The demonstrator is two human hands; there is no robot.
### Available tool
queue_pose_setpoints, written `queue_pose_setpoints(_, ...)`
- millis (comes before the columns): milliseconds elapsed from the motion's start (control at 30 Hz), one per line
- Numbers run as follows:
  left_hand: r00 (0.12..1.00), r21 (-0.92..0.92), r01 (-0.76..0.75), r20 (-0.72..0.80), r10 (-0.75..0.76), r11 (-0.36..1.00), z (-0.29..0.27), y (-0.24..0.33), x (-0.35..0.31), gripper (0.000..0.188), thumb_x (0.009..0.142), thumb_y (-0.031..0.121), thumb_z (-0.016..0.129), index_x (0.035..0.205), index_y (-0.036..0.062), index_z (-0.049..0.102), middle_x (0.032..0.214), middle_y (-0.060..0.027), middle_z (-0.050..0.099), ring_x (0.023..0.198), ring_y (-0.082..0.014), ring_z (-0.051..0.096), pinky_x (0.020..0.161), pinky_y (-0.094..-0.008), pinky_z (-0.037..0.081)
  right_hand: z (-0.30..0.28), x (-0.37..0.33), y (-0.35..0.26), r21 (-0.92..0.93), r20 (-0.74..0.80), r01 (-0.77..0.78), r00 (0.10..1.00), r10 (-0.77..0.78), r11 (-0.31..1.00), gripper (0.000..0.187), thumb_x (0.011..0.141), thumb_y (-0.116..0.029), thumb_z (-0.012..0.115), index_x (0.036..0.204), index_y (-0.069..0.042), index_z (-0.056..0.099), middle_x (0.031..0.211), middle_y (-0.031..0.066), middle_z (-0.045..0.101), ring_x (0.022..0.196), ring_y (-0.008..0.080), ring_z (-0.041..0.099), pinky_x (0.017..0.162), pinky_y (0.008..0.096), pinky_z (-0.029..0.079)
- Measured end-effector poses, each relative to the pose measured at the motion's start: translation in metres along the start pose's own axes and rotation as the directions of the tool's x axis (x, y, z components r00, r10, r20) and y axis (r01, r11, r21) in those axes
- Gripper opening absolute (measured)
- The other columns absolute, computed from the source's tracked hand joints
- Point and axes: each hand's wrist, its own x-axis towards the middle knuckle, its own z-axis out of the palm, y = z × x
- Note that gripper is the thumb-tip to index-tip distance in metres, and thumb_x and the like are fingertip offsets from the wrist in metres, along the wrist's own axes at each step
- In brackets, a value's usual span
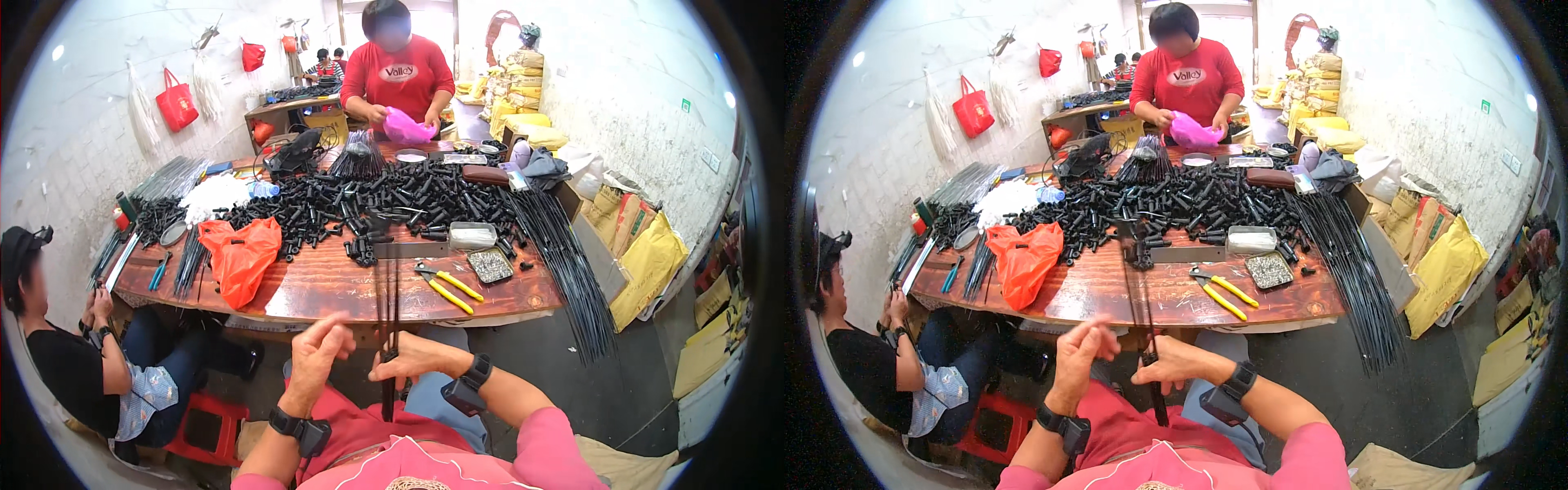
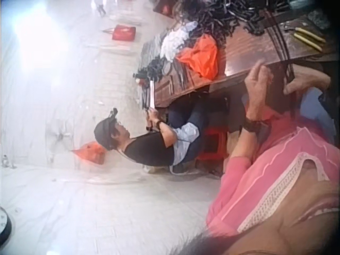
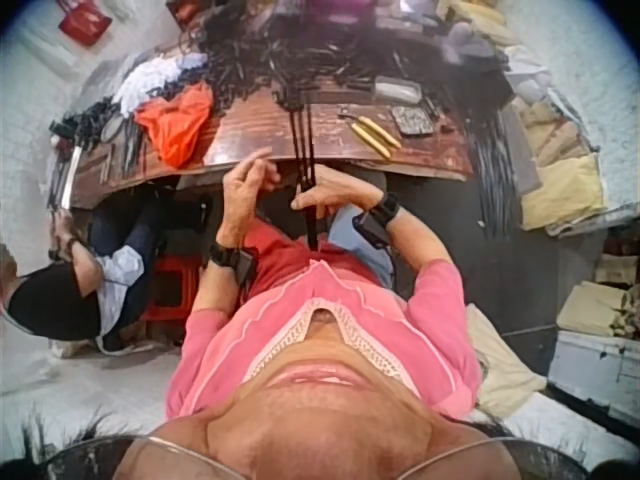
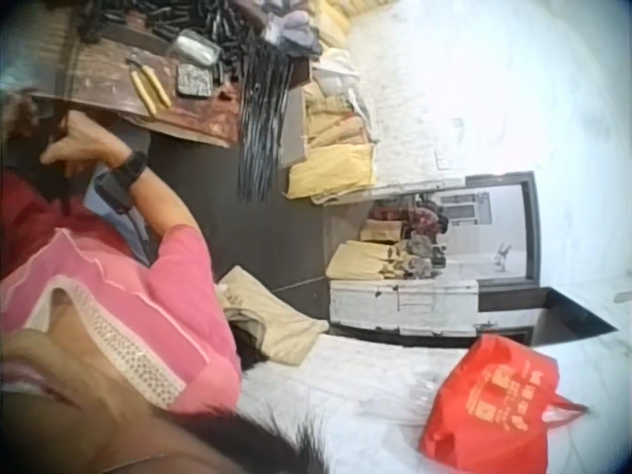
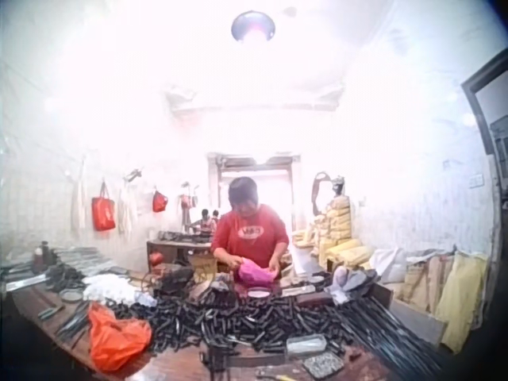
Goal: Manually assemble and secure the black composite ribs into an umbrella frame hub using tools.
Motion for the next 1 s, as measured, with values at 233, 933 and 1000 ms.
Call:
queue_pose_setpoints(233, 0.996, -0.175, -0.083, 0.008, 0.085, 0.981, 0.031, 0.048, 0.052, 0.050, 0.097, 0.025, 0.057, 0.138, 0.0015, 0.041, 0.097, -0.0080, 0.064, 0.077, -0.0162, 0.066, 0.067, -0.0279, 0.055, 0.022, 0.031, 0.009, 0.074, 0.159, -0.152, 0.978, 0.139, 0.986, 0.031, 0.076, -0.030, 0.071, 0.078, 0.000, 0.061, 0.072, 0.0075, 0.064, 0.051, 0.0218, 0.065, 0.037, 0.0287, 0.045)
queue_pose_setpoints(933, 0.999, -0.269, -0.016, 0.029, 0.024, 0.963, 0.059, 0.069, 0.066, 0.043, 0.096, 0.021, 0.059, 0.131, 0.0002, 0.045, 0.080, -0.0072, 0.063, 0.058, -0.0124, 0.058, 0.053, -0.0240, 0.049, 0.040, 0.031, 0.041, -0.057, -0.020, -0.055, 0.998, 0.054, 0.997, 0.056, 0.071, -0.037, 0.073, 0.084, 0.015, 0.057, 0.076, 0.0283, 0.065, 0.068, 0.0331, 0.068, 0.061, 0.0399, 0.054)
queue_pose_setpoints(1000, 0.999, -0.216, -0.040, 0.000, 0.041, 0.976, 0.056, 0.068, 0.074, 0.042, 0.096, 0.021, 0.059, 0.130, 0.0004, 0.046, 0.079, -0.0065, 0.063, 0.057, -0.0114, 0.058, 0.052, -0.0234, 0.049, 0.046, 0.046, 0.056, -0.127, -0.017, 0.005, 1.000, -0.007, 0.992, 0.062, 0.071, -0.041, 0.074, 0.086, 0.016, 0.056, 0.083, 0.0310, 0.065, 0.075, 0.0328, 0.069, 0.062, 0.0402, 0.054)
